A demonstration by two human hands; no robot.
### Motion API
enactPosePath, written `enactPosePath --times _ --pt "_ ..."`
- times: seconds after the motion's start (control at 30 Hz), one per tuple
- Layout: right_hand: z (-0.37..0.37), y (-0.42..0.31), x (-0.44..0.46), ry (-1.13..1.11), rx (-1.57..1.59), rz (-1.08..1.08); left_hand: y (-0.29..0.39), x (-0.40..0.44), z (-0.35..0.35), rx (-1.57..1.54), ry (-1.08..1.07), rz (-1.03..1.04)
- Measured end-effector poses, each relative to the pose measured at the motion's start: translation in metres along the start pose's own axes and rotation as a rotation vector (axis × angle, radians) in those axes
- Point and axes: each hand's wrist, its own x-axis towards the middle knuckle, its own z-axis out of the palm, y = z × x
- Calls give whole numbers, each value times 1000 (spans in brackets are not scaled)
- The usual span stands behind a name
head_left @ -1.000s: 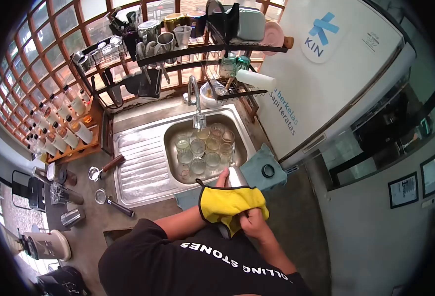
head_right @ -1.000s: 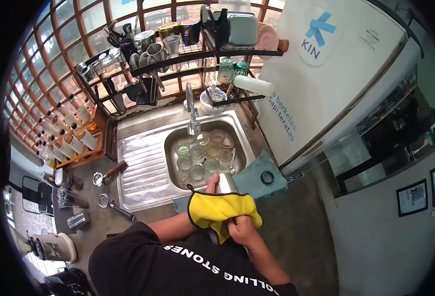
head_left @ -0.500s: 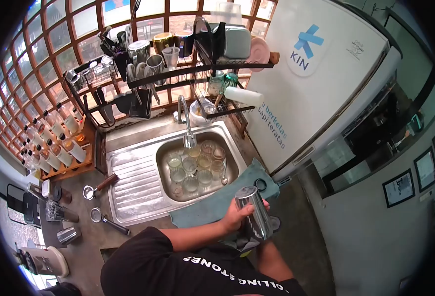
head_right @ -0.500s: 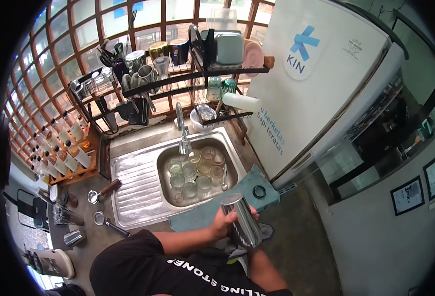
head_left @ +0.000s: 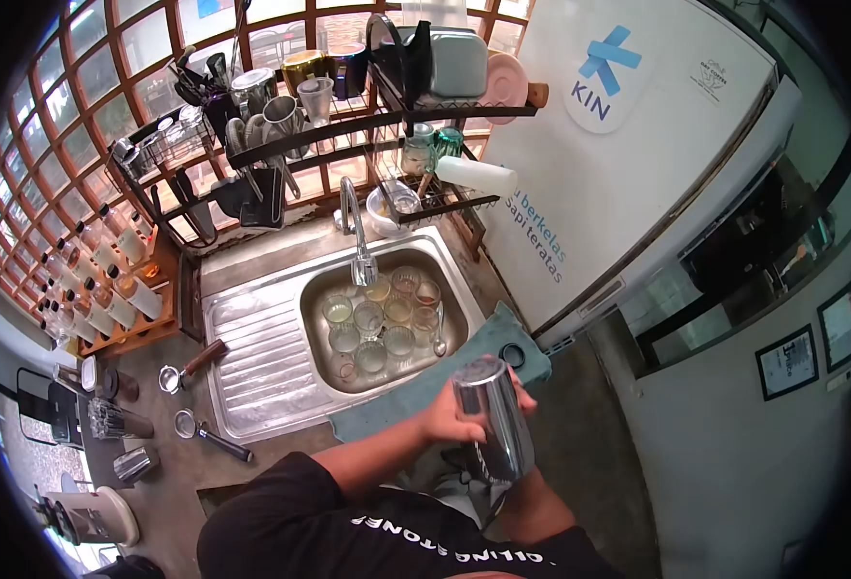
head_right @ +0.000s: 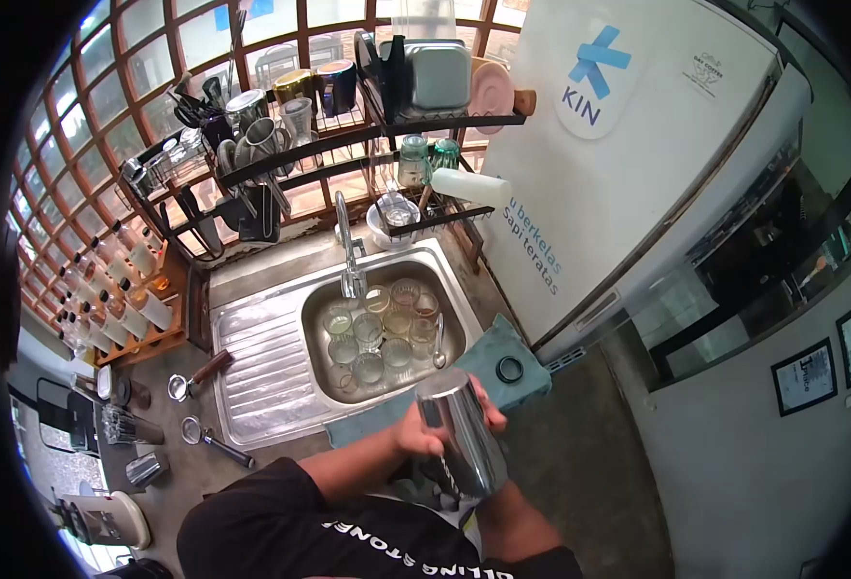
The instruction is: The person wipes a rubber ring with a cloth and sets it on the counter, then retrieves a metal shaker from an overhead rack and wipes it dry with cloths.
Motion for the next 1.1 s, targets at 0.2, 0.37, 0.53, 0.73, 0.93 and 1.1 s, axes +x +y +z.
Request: enactPosePath --times 0.2,0.37,0.53,0.73,0.93,1.1 --pt "-28 2 -27 -315 -16 99 -9 -10 19 -215 68 53" --pt "-52 9 -67 -342 37 127 -25 -32 56 5 383 46" --pt "-123 16 -112 -222 103 196 -79 -35 134 243 708 12" --pt "-208 34 -178 -41 224 363 -152 -33 202 154 325 -43" --pt "-262 56 -269 -59 249 551 -191 -28 229 53 169 -40" --pt "-289 59 -327 -235 199 653 -190 -42 228 96 42 7"
